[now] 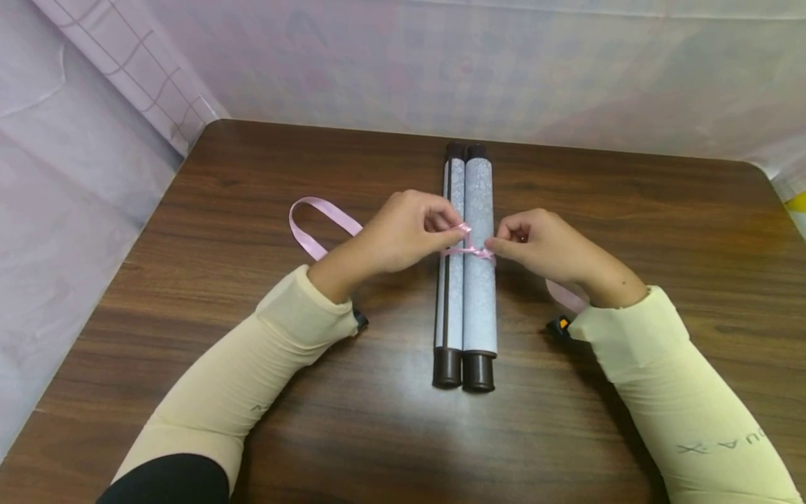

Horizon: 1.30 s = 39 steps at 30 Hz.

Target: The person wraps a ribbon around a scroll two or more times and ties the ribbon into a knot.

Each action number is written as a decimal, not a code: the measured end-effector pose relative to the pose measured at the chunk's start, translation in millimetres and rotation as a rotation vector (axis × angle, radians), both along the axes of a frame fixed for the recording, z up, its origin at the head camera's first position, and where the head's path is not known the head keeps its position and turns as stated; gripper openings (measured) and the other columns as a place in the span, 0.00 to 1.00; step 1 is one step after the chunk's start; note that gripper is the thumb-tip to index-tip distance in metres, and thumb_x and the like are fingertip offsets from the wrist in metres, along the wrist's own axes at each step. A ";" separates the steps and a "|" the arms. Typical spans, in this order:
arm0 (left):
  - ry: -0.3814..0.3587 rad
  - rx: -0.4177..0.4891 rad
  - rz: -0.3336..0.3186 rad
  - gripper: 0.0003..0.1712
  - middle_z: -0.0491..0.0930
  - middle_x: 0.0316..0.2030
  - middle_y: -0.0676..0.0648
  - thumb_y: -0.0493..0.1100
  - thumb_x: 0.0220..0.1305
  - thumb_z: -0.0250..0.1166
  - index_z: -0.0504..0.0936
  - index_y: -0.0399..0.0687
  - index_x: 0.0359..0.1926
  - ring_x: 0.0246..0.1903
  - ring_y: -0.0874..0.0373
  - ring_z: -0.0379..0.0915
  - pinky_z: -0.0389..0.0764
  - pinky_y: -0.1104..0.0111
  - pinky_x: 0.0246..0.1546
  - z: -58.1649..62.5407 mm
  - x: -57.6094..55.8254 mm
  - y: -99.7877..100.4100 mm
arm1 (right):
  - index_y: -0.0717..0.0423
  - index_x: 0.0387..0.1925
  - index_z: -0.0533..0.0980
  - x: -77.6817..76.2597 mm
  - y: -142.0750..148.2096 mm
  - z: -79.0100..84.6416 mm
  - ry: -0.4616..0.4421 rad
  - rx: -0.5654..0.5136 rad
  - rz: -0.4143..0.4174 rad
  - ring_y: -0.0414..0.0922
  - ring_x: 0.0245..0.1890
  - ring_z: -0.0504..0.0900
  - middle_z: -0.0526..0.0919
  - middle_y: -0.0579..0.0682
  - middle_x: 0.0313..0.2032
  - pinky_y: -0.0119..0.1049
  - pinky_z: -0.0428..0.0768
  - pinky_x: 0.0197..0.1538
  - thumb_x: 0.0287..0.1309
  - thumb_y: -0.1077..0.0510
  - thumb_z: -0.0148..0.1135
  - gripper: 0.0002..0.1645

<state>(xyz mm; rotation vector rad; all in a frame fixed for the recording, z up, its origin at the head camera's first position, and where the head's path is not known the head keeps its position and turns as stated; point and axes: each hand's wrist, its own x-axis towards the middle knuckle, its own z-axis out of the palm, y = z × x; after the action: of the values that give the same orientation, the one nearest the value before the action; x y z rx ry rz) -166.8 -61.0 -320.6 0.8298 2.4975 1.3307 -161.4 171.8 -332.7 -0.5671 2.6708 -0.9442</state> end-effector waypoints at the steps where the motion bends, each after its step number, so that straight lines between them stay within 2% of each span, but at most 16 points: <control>1: -0.004 0.004 0.004 0.05 0.84 0.28 0.48 0.43 0.58 0.66 0.82 0.48 0.34 0.26 0.59 0.79 0.81 0.70 0.26 0.1 0.2 0.2 | 0.58 0.22 0.76 0.1 0.0 0.0 -0.002 -0.001 0.000 0.44 0.17 0.64 0.68 0.49 0.16 0.34 0.63 0.19 0.61 0.47 0.58 0.20; 7: -0.004 0.038 -0.009 0.04 0.84 0.27 0.51 0.44 0.58 0.66 0.81 0.49 0.33 0.27 0.62 0.78 0.82 0.71 0.30 1.9 1.8 0.3 | 0.58 0.22 0.76 -0.1 0.6 0.3 0.000 0.000 0.003 0.43 0.17 0.65 0.68 0.49 0.17 0.33 0.64 0.19 0.61 0.48 0.58 0.20; 12: -0.011 0.046 -0.028 0.06 0.83 0.30 0.46 0.40 0.59 0.65 0.82 0.41 0.35 0.30 0.60 0.77 0.81 0.69 0.36 24.0 17.1 0.1 | 0.58 0.22 0.76 0.0 1.1 0.8 -0.004 0.000 0.005 0.43 0.17 0.65 0.69 0.49 0.17 0.33 0.64 0.19 0.61 0.48 0.58 0.20; 14: -0.011 0.052 -0.028 0.06 0.83 0.31 0.45 0.39 0.59 0.65 0.82 0.40 0.35 0.31 0.60 0.76 0.81 0.68 0.37 26.6 19.3 0.5 | 0.58 0.22 0.76 0.2 1.3 1.0 -0.011 -0.001 0.002 0.43 0.17 0.65 0.69 0.50 0.17 0.33 0.64 0.19 0.61 0.47 0.58 0.20; 19: 0.032 0.044 -0.011 0.05 0.82 0.30 0.53 0.44 0.58 0.67 0.83 0.49 0.34 0.29 0.65 0.75 0.80 0.71 0.35 8.0 6.4 1.0 | 0.58 0.23 0.76 0.5 1.1 1.5 -0.017 -0.005 -0.001 0.44 0.18 0.65 0.70 0.50 0.18 0.34 0.65 0.20 0.61 0.47 0.57 0.20; 21: 0.054 0.028 0.004 0.05 0.82 0.29 0.55 0.46 0.57 0.67 0.84 0.51 0.34 0.28 0.65 0.74 0.79 0.71 0.32 4.6 3.8 0.8 | 0.58 0.23 0.76 0.7 0.9 1.6 -0.017 -0.003 -0.001 0.44 0.18 0.65 0.70 0.50 0.18 0.34 0.65 0.20 0.61 0.48 0.57 0.20; 26: 0.089 0.002 0.013 0.08 0.82 0.27 0.56 0.46 0.57 0.67 0.85 0.51 0.38 0.25 0.64 0.72 0.78 0.70 0.26 2.3 1.5 0.2 | 0.58 0.22 0.76 0.7 0.5 1.3 -0.015 0.003 -0.002 0.44 0.17 0.65 0.70 0.50 0.17 0.33 0.64 0.19 0.61 0.48 0.58 0.19; 32: 0.098 -0.039 -0.083 0.15 0.81 0.30 0.52 0.43 0.62 0.63 0.81 0.48 0.50 0.23 0.62 0.70 0.74 0.70 0.22 1.9 1.3 0.2 | 0.57 0.22 0.76 0.0 0.5 0.2 0.003 0.011 0.007 0.43 0.16 0.64 0.69 0.49 0.16 0.33 0.64 0.19 0.61 0.49 0.58 0.18; 35: 0.105 -0.046 -0.108 0.13 0.80 0.29 0.50 0.42 0.64 0.61 0.82 0.47 0.49 0.22 0.62 0.68 0.72 0.71 0.21 1.8 1.9 0.5 | 0.57 0.22 0.76 -0.4 0.7 -0.3 0.011 0.015 0.009 0.43 0.16 0.65 0.70 0.49 0.16 0.33 0.64 0.19 0.61 0.49 0.58 0.18; 39: 0.110 -0.025 -0.090 0.09 0.80 0.28 0.50 0.42 0.63 0.62 0.84 0.47 0.42 0.22 0.62 0.69 0.72 0.71 0.22 1.9 2.7 0.9 | 0.57 0.22 0.77 -0.9 0.7 -0.5 0.020 0.020 0.006 0.43 0.16 0.65 0.70 0.49 0.16 0.33 0.64 0.18 0.61 0.49 0.58 0.18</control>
<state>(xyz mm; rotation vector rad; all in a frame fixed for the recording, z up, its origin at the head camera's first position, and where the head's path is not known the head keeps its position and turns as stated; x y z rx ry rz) -164.1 -60.1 -318.8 1.0230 2.5202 1.2545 -162.3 172.6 -333.2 -0.5822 2.6913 -0.9146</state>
